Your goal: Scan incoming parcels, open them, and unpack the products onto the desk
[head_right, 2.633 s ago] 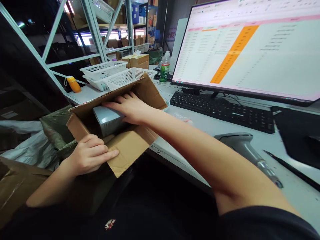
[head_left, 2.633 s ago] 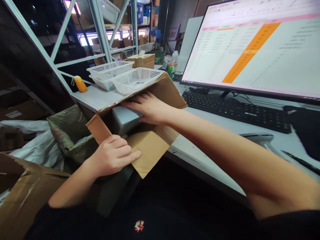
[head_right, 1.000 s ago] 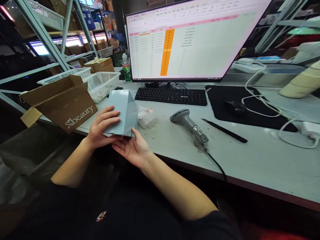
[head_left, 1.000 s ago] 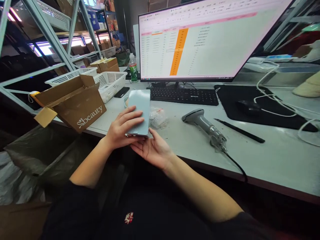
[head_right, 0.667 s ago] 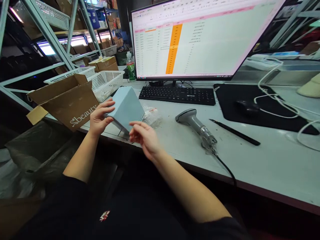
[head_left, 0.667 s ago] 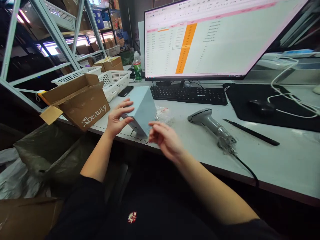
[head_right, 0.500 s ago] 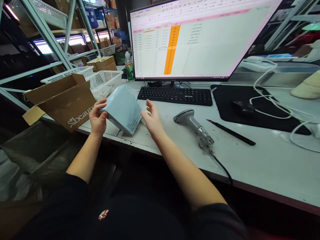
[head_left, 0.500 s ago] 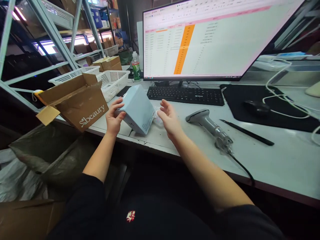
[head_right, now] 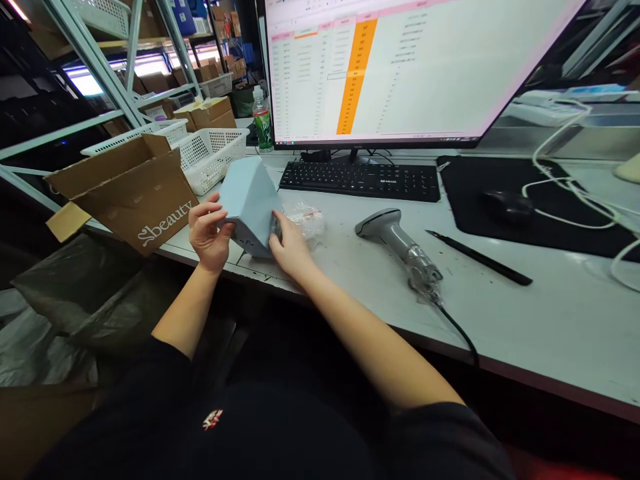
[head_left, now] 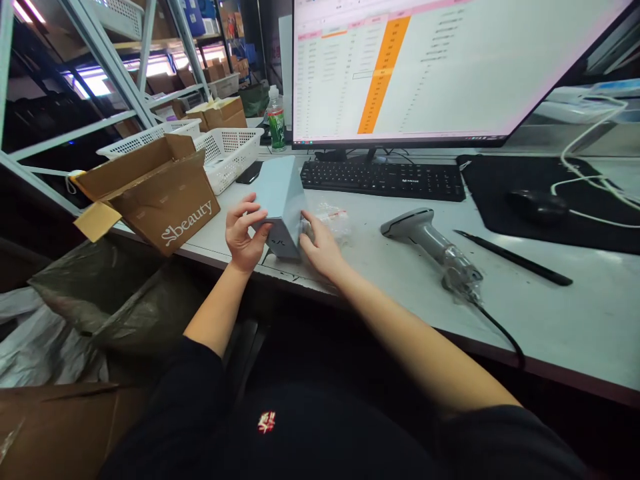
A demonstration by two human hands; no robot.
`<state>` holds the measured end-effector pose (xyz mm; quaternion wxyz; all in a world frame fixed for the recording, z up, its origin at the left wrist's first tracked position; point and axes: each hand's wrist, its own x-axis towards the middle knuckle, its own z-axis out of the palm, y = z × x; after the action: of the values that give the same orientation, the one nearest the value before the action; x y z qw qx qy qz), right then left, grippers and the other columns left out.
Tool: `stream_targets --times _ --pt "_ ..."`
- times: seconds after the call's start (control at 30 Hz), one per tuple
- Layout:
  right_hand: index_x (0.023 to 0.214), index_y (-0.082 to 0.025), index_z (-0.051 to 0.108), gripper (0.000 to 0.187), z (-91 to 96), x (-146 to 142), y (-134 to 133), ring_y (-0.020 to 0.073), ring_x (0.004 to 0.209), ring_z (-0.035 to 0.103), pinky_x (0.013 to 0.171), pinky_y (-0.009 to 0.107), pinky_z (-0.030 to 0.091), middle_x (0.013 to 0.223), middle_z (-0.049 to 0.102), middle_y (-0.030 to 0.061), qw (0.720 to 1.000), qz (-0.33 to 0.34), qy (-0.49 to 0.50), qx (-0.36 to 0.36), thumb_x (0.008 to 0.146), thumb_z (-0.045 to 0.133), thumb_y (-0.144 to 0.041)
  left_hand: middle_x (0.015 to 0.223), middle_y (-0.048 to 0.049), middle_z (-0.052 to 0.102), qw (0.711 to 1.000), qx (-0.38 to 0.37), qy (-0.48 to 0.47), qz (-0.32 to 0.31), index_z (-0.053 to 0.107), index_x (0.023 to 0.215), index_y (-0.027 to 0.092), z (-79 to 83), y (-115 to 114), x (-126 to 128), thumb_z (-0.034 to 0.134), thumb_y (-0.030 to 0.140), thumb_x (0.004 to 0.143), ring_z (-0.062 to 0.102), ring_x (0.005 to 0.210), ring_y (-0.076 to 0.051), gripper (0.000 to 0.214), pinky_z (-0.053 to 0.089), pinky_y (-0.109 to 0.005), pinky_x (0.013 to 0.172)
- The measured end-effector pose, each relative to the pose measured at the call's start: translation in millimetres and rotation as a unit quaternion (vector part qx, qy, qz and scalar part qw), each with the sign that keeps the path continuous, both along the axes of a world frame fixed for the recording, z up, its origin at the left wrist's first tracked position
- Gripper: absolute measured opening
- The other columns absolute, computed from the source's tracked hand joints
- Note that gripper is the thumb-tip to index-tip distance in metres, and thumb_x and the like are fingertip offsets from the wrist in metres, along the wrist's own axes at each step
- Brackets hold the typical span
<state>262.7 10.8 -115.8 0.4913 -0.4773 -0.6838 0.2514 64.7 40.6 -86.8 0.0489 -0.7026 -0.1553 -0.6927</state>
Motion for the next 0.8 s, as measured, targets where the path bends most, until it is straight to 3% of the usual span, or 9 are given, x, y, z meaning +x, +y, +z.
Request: stream_targets --times 0.2,0.4,0.53,0.63,0.7,0.8 --pt "0.155 -0.02 0.041 0.069 -0.6 -12 -17 0.0276 0.149 0.038 0.126 0.055 0.027 0.159 0.044 0.0121 0.993 0.012 -0.034 0.111 0.087 0.048 -0.02 0.11 -0.0032 0.058 0.999 0.002 0.039 0.022 0.063 0.114 0.029 5.5 -2 -1 0.068 0.034 0.096 0.063 0.122 -0.028 0.019 0.055 -0.05 0.102" --pt "0.157 -0.016 0.041 0.069 6.3 -18 -41 0.0324 0.151 0.034 0.126 0.058 0.027 0.162 0.039 0.0176 0.993 0.049 -0.058 0.086 0.089 0.052 -0.022 0.119 -0.008 0.056 0.999 -0.036 0.032 0.001 0.053 0.129 0.028 12.2 -9 -11 0.066 0.042 0.096 0.061 0.123 -0.028 0.038 0.052 -0.047 0.104" --pt "0.157 -0.018 0.042 0.067 14.5 -31 -70 0.0333 0.149 0.039 0.124 0.057 0.034 0.162 0.039 0.018 0.982 0.15 -0.074 0.085 0.093 0.057 -0.027 0.124 -0.0118 0.053 0.99 -0.046 0.092 0.091 0.057 0.127 0.023 18.6 -14 -18 0.071 0.063 0.086 0.055 0.125 -0.032 0.059 0.05 -0.051 0.107" --pt "0.155 -0.026 0.045 0.061 26.3 -28 -73 0.0301 0.146 0.043 0.124 0.056 0.033 0.157 0.047 0.0119 0.983 0.129 -0.041 0.126 0.096 0.058 -0.029 0.123 -0.0115 0.049 0.983 -0.046 0.082 0.159 0.055 0.122 0.023 19.9 -24 -17 0.074 0.055 0.087 0.054 0.125 -0.031 0.052 0.05 -0.052 0.106" --pt "0.157 -0.03 0.04 0.07 37.7 -14 -67 0.0311 0.149 0.038 0.125 0.058 0.03 0.161 0.043 0.0098 0.988 0.072 -0.003 0.133 0.093 0.067 -0.036 0.119 -0.0089 0.049 0.987 -0.034 0.072 0.139 0.052 0.117 0.025 21.5 -39 -15 0.075 0.046 0.087 0.054 0.126 -0.032 0.043 0.05 -0.054 0.106" --pt "0.161 -0.033 0.032 0.101 56.0 17 -61 0.0353 0.155 0.026 0.127 0.061 0.021 0.168 0.03 0.0071 0.992 0.046 0.03 0.115 0.076 0.085 -0.05 0.112 -0.0051 0.049 0.996 -0.015 0.081 0.044 0.048 0.111 0.028 28.3 -68 -16 0.077 0.045 0.083 0.059 0.123 -0.031 0.044 0.052 -0.058 0.105"
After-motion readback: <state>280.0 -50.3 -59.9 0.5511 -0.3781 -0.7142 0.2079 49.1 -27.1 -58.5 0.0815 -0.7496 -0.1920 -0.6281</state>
